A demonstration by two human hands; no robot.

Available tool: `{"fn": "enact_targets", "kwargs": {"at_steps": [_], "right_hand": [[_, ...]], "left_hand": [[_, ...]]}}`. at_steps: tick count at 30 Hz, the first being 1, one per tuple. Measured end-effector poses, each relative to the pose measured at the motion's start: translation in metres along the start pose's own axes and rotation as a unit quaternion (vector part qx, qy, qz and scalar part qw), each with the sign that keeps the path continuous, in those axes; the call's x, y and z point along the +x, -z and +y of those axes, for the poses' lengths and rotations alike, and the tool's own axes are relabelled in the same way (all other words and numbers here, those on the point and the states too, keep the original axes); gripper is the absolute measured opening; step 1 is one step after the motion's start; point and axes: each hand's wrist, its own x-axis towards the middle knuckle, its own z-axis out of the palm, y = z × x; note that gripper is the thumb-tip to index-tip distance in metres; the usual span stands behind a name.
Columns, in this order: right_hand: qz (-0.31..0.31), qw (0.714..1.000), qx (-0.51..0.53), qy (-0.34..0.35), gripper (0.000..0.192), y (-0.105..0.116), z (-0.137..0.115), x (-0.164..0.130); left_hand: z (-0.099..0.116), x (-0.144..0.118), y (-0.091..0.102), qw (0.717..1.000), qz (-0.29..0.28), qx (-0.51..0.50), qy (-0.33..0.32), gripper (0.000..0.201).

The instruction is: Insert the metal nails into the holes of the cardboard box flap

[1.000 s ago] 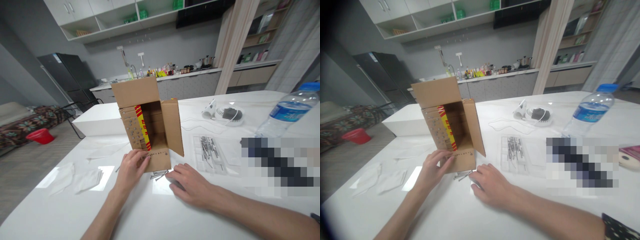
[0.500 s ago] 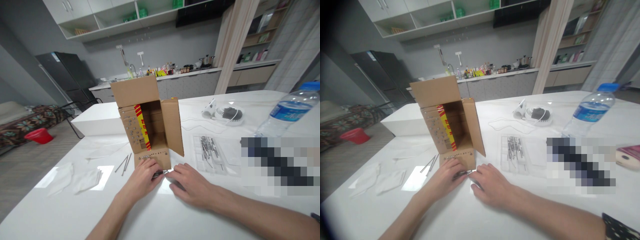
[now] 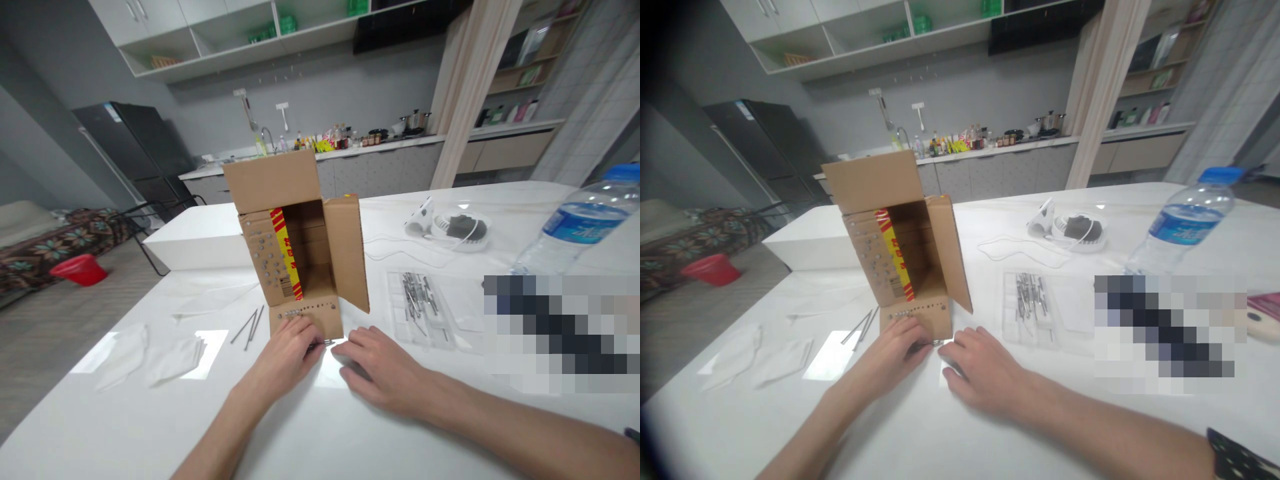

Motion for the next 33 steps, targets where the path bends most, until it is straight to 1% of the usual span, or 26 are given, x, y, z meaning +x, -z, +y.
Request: {"fn": "enact_targets", "kwargs": {"at_steps": [8, 13, 16, 21, 25, 28, 31, 33], "right_hand": [[-0.006, 1.000, -0.005, -0.002, 0.019, 0.004, -0.002, 0.001], [-0.011, 1.000, -0.002, -0.004, 0.018, 0.003, -0.001, 0.001], [-0.014, 1.000, 0.001, -0.005, 0.017, 0.003, -0.001, 0.000], [-0.010, 1.000, 0.006, -0.006, 0.018, 0.003, -0.001, 0.000], [-0.007, 1.000, 0.008, -0.005, 0.018, 0.003, -0.001, 0.000], [-0.006, 1.000, 0.006, -0.006, 0.018, 0.003, -0.002, 0.000], [-0.004, 1.000, 0.007, -0.004, 0.017, 0.003, -0.002, 0.001], [-0.005, 1.000, 0.007, -0.003, 0.018, 0.003, -0.001, 0.001]], "left_hand": [[0.000, -0.001, -0.002, 1.000, 0.012, -0.002, -0.021, 0.015], [-0.006, -0.003, -0.008, 0.999, 0.028, -0.011, -0.012, 0.016], [-0.009, -0.004, -0.010, 0.999, 0.041, -0.018, 0.004, 0.016], [-0.009, -0.002, -0.006, 0.998, 0.065, -0.020, 0.014, 0.016], [-0.009, -0.001, -0.001, 0.995, 0.099, -0.017, 0.006, 0.011], [-0.011, -0.001, 0.002, 0.991, 0.133, -0.019, 0.013, 0.009], [-0.014, -0.002, 0.002, 0.985, 0.170, -0.016, 0.029, 0.006], [-0.016, -0.002, 0.002, 0.981, 0.185, -0.014, 0.052, 0.005]]}}
